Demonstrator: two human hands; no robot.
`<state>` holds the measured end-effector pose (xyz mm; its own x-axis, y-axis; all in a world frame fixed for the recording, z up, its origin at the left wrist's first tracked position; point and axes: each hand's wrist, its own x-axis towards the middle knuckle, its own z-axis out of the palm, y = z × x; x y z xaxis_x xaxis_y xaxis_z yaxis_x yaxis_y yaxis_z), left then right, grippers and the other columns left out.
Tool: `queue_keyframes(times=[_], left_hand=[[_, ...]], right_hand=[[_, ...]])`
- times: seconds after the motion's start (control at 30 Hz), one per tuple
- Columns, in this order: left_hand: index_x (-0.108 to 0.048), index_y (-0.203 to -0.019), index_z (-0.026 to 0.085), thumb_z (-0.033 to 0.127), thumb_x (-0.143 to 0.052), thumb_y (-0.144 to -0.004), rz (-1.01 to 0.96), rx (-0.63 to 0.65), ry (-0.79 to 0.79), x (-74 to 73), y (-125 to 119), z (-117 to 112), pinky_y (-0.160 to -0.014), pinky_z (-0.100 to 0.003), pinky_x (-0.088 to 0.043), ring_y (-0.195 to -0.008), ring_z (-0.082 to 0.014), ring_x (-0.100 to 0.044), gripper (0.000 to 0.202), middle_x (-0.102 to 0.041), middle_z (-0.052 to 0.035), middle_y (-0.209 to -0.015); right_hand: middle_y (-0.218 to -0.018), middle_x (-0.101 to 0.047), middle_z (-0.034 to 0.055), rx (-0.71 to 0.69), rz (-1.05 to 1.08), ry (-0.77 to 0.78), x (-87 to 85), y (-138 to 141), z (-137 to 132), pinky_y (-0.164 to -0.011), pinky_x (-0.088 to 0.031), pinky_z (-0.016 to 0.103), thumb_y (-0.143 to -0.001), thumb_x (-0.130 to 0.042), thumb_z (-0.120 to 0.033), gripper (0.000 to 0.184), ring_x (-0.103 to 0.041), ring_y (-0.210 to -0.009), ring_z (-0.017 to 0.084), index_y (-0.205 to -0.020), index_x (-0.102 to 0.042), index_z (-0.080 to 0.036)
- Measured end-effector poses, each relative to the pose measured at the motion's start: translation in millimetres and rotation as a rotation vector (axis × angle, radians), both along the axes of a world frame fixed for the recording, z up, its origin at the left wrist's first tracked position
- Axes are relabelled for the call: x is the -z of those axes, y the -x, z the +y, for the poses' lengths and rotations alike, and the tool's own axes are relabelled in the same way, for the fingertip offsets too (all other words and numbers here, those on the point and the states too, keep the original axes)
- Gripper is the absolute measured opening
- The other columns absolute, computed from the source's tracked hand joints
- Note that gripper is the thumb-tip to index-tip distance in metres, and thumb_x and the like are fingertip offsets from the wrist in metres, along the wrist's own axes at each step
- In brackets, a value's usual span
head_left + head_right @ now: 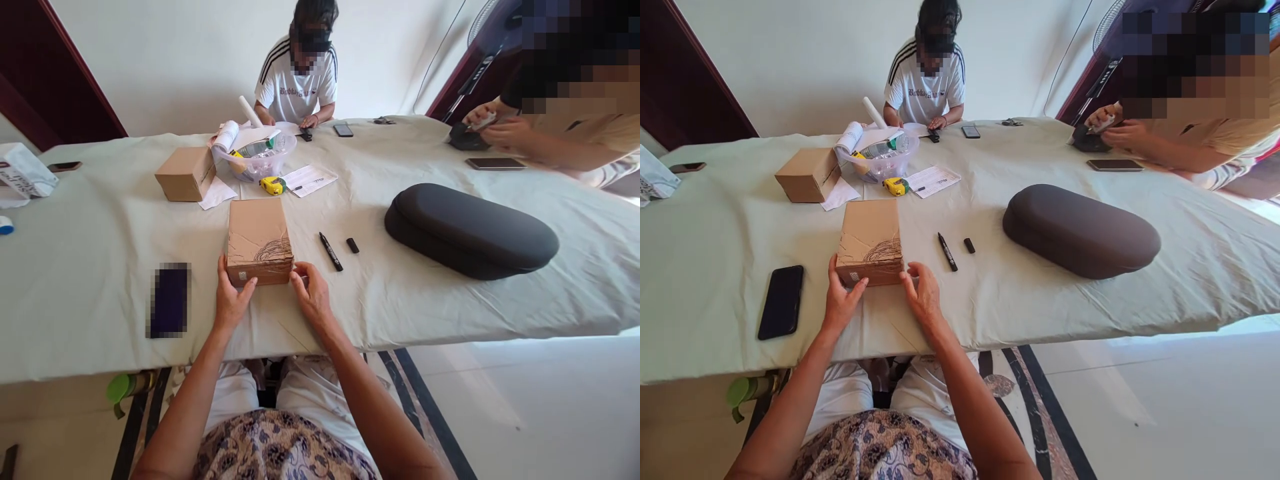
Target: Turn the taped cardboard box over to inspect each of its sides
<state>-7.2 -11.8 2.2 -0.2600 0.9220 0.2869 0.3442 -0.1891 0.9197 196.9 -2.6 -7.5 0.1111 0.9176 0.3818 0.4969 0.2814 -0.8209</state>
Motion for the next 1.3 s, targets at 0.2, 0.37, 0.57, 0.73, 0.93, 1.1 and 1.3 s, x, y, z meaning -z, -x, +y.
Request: queue_keyframes(times=[0.2, 0.37, 0.57, 0.73, 0.93, 1.1, 1.3], left_hand=[[-0.03, -0.153, 0.021, 0.029, -0.067, -0.082, -0.063, -0.112, 0.016, 3.9, 21, -28, -0.116, -0.05, -0.041, -0.143, -0.0311, -0.047, 0.081, -0.047, -0.0195, -0.153], [-0.04, -0.148, 0.018, 0.017, -0.059, -0.078, -0.065, -0.172, 0.038, -0.2, 27, -29, -0.108, -0.048, -0.049, -0.132, -0.03, -0.057, 0.072, -0.057, -0.0194, -0.141], [-0.06, -0.129, 0.018, 0.016, -0.055, -0.077, 0.068, -0.082, 0.022, 2.5, 29, -12, -0.099, -0.042, -0.054, -0.113, -0.0251, -0.068, 0.052, -0.071, -0.0124, -0.12], [-0.069, -0.108, 0.02, 0.021, -0.055, -0.08, 0.211, -0.055, 0.026, 11.7, 30, -11, -0.093, -0.042, -0.056, -0.097, -0.0252, -0.072, 0.031, -0.076, -0.0087, -0.102], [-0.066, -0.115, 0.018, 0.024, -0.055, -0.082, 0.138, -0.099, 0.035, 9.5, 29, -14, -0.096, -0.042, -0.054, -0.101, -0.0248, -0.072, 0.035, -0.075, -0.0098, -0.106], [-0.065, -0.108, 0.016, 0.033, -0.056, -0.087, -0.007, -0.301, -0.083, -3.7, 26, -21, -0.089, -0.037, -0.056, -0.098, -0.0221, -0.07, 0.029, -0.073, -0.011, -0.105], [-0.068, -0.088, 0.023, 0.043, -0.05, -0.094, 0.031, -0.137, -0.338, -81.3, -10, -79, -0.078, -0.041, -0.06, -0.084, -0.022, -0.069, 0.028, -0.071, -0.0066, -0.086]], right_hand=[[-0.101, -0.071, 0.0093, 0.106, 0.184, -0.094, -41.2, -3, -12, -0.083, -0.055, 0.04, -0.095, -0.053, -0.041, 0.046, -0.067, -0.089, 0.022, -0.136, -0.047, -0.02], [-0.107, -0.072, 0.0085, -0.054, 0.275, -0.347, -101.8, 14, -43, -0.085, -0.057, 0.041, -0.101, -0.047, -0.038, 0.057, -0.069, -0.096, 0.021, -0.154, -0.029, -0.026], [-0.078, -0.073, 0.0039, -0.33, -0.041, -0.208, -71.4, 1, -36, -0.07, -0.056, 0.034, -0.096, -0.052, -0.038, 0.024, -0.068, -0.069, 0.019, -0.1, -0.072, -0.024], [-0.071, -0.072, 0.0032, -0.022, -0.044, 0.136, -5.9, -19, 1, -0.06, -0.051, 0.032, -0.089, -0.048, -0.032, 0.025, -0.066, -0.062, 0.02, -0.096, -0.07, -0.021], [-0.097, -0.076, 0.0074, -0.091, -0.317, -0.005, 8.7, -17, -1, -0.078, -0.051, 0.032, -0.092, -0.05, -0.024, 0.021, -0.069, -0.089, 0.022, -0.096, -0.071, -0.022], [-0.095, -0.076, 0.006, -0.086, -0.27, -0.002, 7.9, -17, -2, -0.078, -0.051, 0.032, -0.091, -0.05, -0.021, 0.021, -0.07, -0.088, 0.022, -0.096, -0.071, -0.022], [-0.096, -0.077, 0.0064, -0.09, -0.259, -0.007, 12.8, -19, 2, -0.078, -0.052, 0.033, -0.09, -0.051, -0.021, 0.021, -0.07, -0.088, 0.023, -0.096, -0.072, -0.023]])
